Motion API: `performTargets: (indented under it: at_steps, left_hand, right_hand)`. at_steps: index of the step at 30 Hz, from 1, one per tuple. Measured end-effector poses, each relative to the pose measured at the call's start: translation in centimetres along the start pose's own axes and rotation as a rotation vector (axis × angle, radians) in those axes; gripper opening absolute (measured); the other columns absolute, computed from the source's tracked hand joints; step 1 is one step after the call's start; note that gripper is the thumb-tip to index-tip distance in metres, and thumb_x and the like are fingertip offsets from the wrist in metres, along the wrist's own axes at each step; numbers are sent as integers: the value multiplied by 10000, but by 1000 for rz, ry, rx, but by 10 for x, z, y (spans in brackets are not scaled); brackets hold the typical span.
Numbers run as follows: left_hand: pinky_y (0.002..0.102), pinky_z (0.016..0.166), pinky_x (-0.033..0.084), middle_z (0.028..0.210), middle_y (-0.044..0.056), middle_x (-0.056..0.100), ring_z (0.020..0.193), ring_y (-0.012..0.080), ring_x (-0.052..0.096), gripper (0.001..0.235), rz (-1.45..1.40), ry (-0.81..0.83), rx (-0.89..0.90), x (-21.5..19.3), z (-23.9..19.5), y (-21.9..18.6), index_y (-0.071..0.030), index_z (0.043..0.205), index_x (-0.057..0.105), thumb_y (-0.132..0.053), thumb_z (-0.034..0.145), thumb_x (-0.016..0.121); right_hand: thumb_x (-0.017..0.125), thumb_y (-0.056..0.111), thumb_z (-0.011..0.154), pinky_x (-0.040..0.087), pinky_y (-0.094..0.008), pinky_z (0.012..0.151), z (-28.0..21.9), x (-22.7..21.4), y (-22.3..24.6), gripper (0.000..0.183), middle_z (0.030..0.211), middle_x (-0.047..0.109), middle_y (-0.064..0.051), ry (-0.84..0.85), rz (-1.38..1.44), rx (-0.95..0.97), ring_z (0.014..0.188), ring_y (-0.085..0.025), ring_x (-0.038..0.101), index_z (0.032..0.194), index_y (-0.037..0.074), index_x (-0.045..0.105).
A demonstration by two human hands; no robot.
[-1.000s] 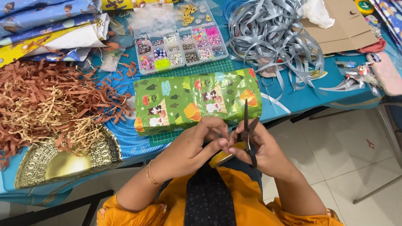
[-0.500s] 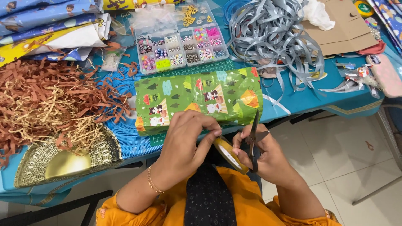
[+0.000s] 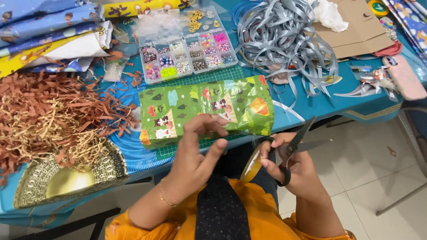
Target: The person wraps a small cardboard box with green patterned wrapping paper, folds the edges, and secures the seams with clear tape. They use scissors to cut tape and smooth the paper around the box.
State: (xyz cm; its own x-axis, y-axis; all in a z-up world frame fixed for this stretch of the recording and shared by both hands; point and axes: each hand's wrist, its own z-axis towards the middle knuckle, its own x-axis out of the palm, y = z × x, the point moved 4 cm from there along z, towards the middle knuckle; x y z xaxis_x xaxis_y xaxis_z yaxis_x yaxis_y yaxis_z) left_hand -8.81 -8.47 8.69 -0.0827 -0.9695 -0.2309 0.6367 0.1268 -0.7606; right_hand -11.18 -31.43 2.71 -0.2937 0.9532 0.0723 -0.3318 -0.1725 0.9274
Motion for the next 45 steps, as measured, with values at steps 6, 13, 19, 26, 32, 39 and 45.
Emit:
performTargets:
  at_steps: [6,13,19,26,32,39,45]
  left_hand:
    - [372,964,514,1167,82,683,1122,231,680,540,-202,183,-291,33,-6,12,-149,1418,272,-250,1017,620]
    - [353,917,493,985,55,679,929,187,637,472,-395,148,-372,39,-4,19,-171,1342,325,-119,1006,651]
    - [345,900,489,962,49,683,915,178,641,465,-410,133,-374,36,-6,18,-162,1316,338,-126,993,670]
    - [345,910,504,967,39,677,917,171,650,435,-404,165,-350,37,-8,14,-149,1308,342,-148,1006,655]
    - [476,1189,395,946,14,692,966,181,711,476,-243,196,-329,39,-10,12,-116,1321,344,-189,985,672]
    - [359,915,416,996,3,692,855,184,608,328,197,114,-10,40,-16,7,-98,1202,406,-184,1018,664]
    - [361,873,365,971,10,666,829,183,595,263,221,41,80,45,-21,9,-126,1111,411,-139,1023,658]
  right_hand:
    - [666,18,962,501,-360,812,1,6,5,315,923,560,-116,52,-28,3,882,-220,609,1175,135,466]
    - [660,14,968,529,-355,799,-2,9,1,304,946,529,-108,65,-53,-5,909,-223,630,1184,124,475]
    - [663,26,968,514,-370,801,-2,10,0,312,933,512,-95,65,-69,-8,890,-231,626,1195,140,481]
    - [650,48,988,508,-359,781,5,9,-5,285,902,545,-78,43,-24,27,854,-202,616,1230,96,507]
    - [719,179,942,469,-264,620,8,6,-10,166,840,660,-1,1,-309,74,628,-90,543,1061,71,676]
    - [730,140,923,525,-293,720,11,8,-3,84,733,673,-19,-39,-376,27,744,-130,619,941,71,684]
    - [732,118,908,484,-321,806,10,7,1,70,671,694,12,-84,-478,-51,834,-156,566,887,85,674]
